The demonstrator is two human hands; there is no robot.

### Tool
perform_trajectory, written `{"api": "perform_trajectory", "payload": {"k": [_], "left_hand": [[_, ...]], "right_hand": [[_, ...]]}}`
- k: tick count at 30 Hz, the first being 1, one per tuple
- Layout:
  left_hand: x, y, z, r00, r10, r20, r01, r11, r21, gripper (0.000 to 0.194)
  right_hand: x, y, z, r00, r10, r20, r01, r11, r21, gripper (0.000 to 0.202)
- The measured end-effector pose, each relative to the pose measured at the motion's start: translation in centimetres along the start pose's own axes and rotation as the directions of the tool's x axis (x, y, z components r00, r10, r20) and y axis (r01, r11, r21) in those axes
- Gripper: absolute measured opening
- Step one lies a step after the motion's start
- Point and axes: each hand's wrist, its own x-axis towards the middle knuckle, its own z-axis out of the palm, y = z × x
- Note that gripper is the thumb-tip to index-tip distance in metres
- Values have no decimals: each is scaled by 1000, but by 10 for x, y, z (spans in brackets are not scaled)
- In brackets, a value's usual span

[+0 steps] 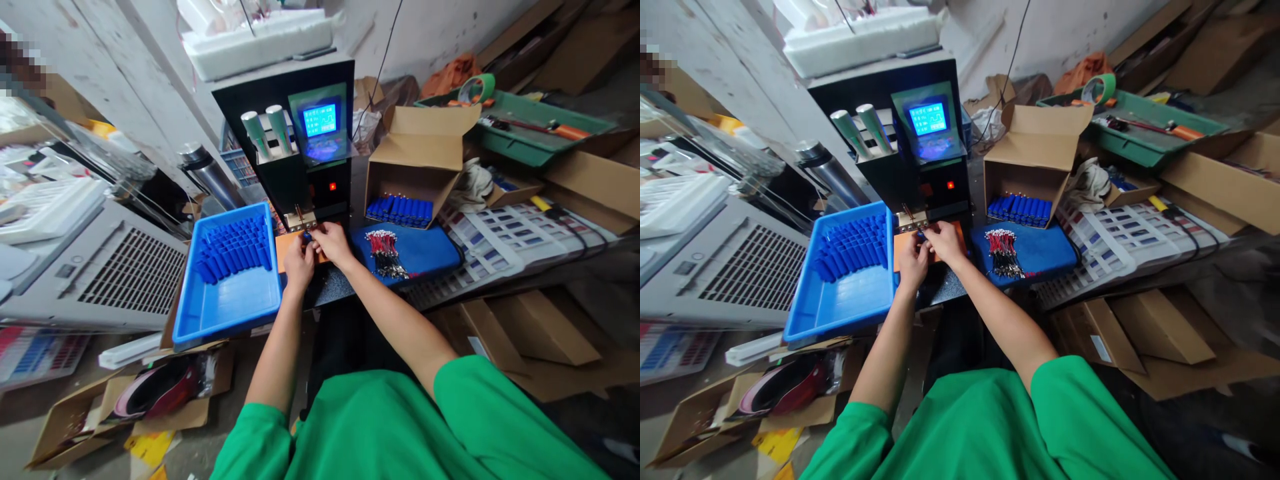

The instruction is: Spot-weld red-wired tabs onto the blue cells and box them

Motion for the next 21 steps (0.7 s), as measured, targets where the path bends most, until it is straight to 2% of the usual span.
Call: {"api": "perform_trajectory", "payload": {"k": [12, 21], "left_hand": [[-3, -3, -1, 1000, 29, 10, -29, 999, -42, 24], [-4, -7, 0, 996, 84, -28, -86, 992, -94, 27]], "right_hand": [[-13, 5, -10, 996, -15, 87, 10, 999, 51, 20], [-19, 15, -12, 994, -22, 104, 10, 993, 120, 35]]}}
